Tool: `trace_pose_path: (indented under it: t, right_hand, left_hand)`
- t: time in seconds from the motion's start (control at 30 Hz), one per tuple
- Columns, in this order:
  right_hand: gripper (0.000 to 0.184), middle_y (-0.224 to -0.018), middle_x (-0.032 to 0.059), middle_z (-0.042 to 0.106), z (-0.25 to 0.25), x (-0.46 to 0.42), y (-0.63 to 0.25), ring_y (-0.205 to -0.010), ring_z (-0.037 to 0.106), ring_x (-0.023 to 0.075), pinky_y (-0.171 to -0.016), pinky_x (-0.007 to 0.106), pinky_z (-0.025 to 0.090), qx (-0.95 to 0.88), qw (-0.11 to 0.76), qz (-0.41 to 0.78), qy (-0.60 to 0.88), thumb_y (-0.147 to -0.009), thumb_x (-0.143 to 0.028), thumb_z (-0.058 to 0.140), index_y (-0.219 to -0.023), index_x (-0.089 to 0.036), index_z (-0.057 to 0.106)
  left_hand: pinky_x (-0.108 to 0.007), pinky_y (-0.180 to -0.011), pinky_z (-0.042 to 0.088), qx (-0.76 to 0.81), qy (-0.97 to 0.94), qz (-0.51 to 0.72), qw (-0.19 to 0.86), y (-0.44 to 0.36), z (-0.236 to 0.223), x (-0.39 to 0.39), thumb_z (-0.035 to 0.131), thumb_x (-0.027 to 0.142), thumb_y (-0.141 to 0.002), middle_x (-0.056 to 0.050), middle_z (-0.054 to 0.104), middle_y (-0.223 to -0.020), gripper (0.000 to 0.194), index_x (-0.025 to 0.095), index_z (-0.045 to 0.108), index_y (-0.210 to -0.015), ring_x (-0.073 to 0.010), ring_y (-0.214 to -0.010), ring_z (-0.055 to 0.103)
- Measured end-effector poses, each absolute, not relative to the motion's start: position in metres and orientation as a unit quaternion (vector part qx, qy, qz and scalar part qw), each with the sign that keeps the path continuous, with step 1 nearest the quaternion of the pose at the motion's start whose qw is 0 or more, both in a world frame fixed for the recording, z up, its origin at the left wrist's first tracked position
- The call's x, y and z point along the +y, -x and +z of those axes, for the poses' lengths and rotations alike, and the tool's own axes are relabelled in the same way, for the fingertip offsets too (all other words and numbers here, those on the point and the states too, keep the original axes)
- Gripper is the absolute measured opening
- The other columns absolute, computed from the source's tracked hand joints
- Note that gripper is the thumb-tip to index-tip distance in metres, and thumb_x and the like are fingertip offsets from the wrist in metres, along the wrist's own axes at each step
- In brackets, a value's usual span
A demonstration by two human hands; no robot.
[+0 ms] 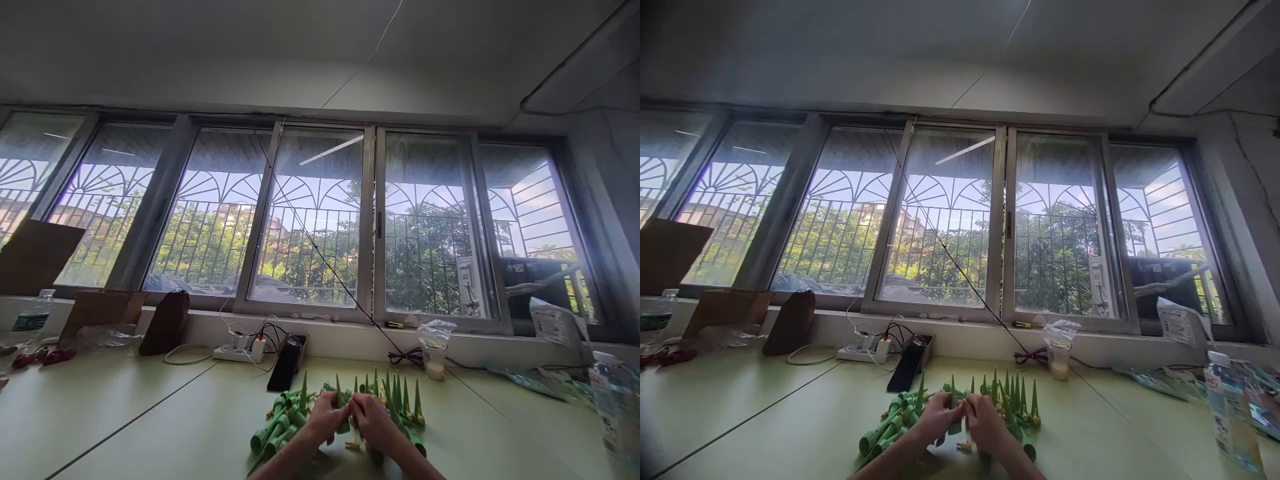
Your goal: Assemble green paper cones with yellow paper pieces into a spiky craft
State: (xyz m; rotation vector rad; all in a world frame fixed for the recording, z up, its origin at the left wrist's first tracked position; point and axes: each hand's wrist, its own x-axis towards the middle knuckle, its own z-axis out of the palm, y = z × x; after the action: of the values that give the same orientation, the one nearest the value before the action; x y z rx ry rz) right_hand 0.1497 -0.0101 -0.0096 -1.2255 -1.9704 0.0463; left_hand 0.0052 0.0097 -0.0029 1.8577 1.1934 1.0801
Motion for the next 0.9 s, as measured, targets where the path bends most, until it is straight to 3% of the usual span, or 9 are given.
trace_pose_path:
  t: [0.4,0.9]
  right_hand:
    - [0.034,-0.069,0.0030,0.062,-0.018,-0.004,-0.152,-0.069,0.051,0.0142,-0.064,0.022,0.033,-0.763,0.398,0.035,0.508,-0.093,-0.031,0.044,-0.073,-0.015,0.065]
    - [0.034,-0.074,0.0045,0.063,-0.014,-0.008,-0.151,-0.072,0.052,0.0136,-0.064,0.023,0.030,-0.779,0.376,0.005,0.501,-0.094,-0.022,0.038,-0.071,-0.014,0.062]
  left_hand:
    - [-0.018,-0.023,0.024,0.415,-0.727,0.412,0.360,-0.006,-0.006,0.012,0.063,0.061,-0.063,0.007,0.036,-0.043,0.048,0.017,0.048,-0.054,-0.0047,-0.029,0.032]
    - [-0.018,-0.030,0.026,0.425,-0.729,0.419,0.335,-0.005,-0.011,0.020,0.061,0.054,-0.065,0.004,0.042,-0.049,0.040,0.016,0.049,-0.057,-0.0066,-0.038,0.037]
